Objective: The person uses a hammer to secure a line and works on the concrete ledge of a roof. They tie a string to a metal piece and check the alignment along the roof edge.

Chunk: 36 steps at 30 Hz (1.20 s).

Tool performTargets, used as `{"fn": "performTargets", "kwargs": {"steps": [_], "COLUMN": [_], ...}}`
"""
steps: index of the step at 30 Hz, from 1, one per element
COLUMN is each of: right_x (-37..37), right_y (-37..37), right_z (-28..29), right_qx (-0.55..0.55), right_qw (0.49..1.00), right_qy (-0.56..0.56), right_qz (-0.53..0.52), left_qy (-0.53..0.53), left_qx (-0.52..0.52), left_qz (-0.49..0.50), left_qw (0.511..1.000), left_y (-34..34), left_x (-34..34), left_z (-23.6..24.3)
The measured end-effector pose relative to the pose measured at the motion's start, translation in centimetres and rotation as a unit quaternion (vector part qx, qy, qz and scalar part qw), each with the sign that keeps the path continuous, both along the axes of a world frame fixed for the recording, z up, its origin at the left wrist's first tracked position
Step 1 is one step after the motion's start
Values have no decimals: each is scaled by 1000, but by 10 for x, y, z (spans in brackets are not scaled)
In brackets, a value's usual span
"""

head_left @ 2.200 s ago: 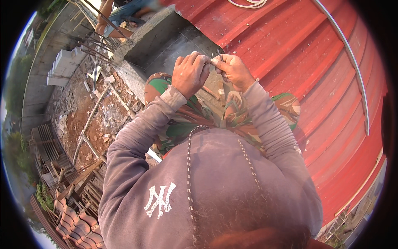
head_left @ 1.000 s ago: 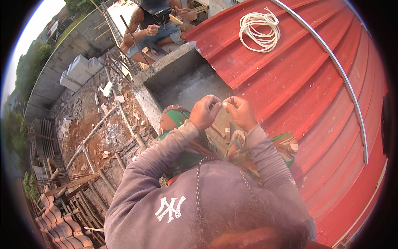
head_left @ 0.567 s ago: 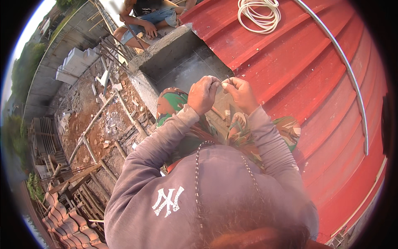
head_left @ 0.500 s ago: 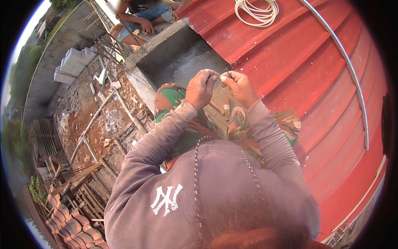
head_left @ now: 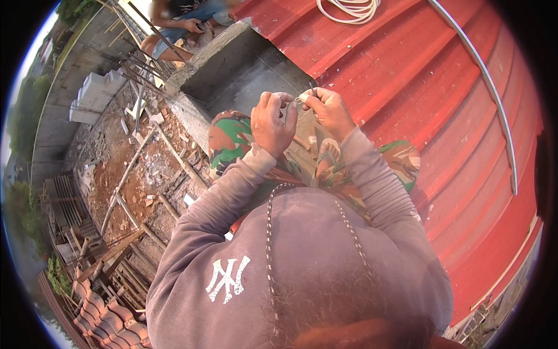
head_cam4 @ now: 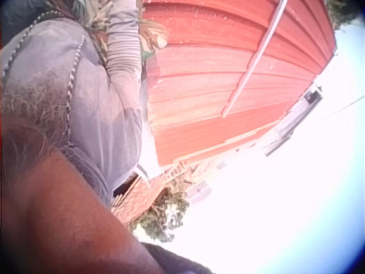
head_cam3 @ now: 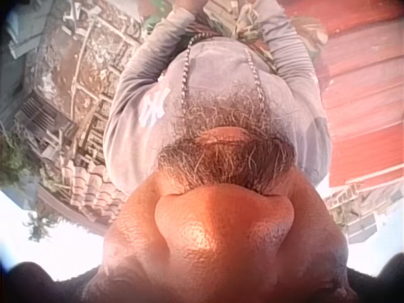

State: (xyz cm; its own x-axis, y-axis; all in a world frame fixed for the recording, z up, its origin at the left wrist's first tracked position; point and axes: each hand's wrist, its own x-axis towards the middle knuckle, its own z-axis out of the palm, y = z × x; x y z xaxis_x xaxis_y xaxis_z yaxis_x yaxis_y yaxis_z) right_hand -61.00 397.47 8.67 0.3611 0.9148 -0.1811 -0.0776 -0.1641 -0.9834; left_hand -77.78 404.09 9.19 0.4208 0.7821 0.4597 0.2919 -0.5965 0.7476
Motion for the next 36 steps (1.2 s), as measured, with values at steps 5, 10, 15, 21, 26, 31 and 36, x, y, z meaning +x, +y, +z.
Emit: {"fn": "performTargets", "kwargs": {"steps": [5,10,15,21,26,31,36], "right_x": [-1,0,2,3,-4,0,-2], "right_y": [-1,0,2,4,2,1,1], "right_z": [4,0,-7,-13,3,-3,-2], "right_qx": [-1,18,31,28,23,10,25], "right_qw": [1000,1000,999,1000,998,1000,1000], "right_qy": [2,0,-3,3,64,10,3], "right_qz": [1,12,18,10,-7,-2,18], "left_qy": [78,100,106,91,-94,-190,-241], "left_qx": [92,108,110,-15,-325,-485,-551], "left_qz": [4,-7,-13,-4,-56,-108,-116], "left_qw": [993,989,988,996,939,847,790], "left_y": [4,10,11,11,22,27,26], "left_x": [1,2,2,6,8,4,1], "left_z": [9,2,-5,-10,-21,-26,-23]}}
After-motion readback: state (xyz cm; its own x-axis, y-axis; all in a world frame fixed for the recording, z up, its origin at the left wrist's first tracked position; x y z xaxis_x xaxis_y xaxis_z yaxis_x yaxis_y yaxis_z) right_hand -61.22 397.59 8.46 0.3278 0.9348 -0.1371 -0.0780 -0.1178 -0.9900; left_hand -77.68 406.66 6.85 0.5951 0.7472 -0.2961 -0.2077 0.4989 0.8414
